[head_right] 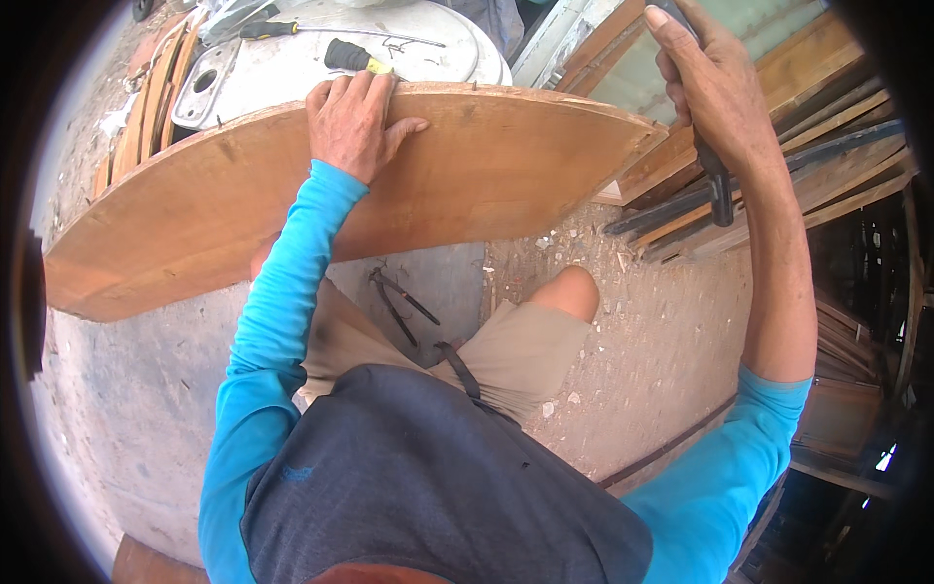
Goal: The person sits on the ground and uses pliers, a hammer, and a screwdriver to remove nails and screws from a large curved wooden board. They repeatedly pry, hammer, and unscrew fasteners along the board's edge, occasionally repositioning the board to access different areas.
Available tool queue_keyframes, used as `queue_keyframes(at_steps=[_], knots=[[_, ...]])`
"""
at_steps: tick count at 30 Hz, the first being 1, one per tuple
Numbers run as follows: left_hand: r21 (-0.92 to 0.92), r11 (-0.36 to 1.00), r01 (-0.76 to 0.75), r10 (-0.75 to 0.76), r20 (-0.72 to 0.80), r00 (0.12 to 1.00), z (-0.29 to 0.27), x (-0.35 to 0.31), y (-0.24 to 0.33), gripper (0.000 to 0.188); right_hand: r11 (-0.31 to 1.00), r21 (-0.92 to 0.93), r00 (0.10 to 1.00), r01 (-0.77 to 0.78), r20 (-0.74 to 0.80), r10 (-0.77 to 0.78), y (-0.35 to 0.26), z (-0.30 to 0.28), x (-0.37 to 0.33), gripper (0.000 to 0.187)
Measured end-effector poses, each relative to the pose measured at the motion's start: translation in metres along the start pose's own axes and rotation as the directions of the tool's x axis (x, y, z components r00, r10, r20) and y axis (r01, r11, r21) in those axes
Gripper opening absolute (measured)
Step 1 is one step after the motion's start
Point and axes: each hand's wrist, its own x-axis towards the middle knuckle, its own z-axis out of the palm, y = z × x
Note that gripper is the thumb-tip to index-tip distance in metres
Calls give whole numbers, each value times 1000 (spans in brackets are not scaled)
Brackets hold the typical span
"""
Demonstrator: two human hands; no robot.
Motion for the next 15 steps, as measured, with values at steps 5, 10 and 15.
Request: queue_keyframes(at_steps=[5,10,15], knots=[[19,1000,1,-1,18,1000,0,0,1,53,976,-216,926,23,372,61,5,4,4,70],[2,1000,10,-10,-7,1000,1,-1,-2,54,969,-247,935,14,348,76,-8,-1,-3,68],[12,1000,-5,5,-18,1000,3,1,1,54,993,-108,993,46,117,-33,16,-3,7,66]])
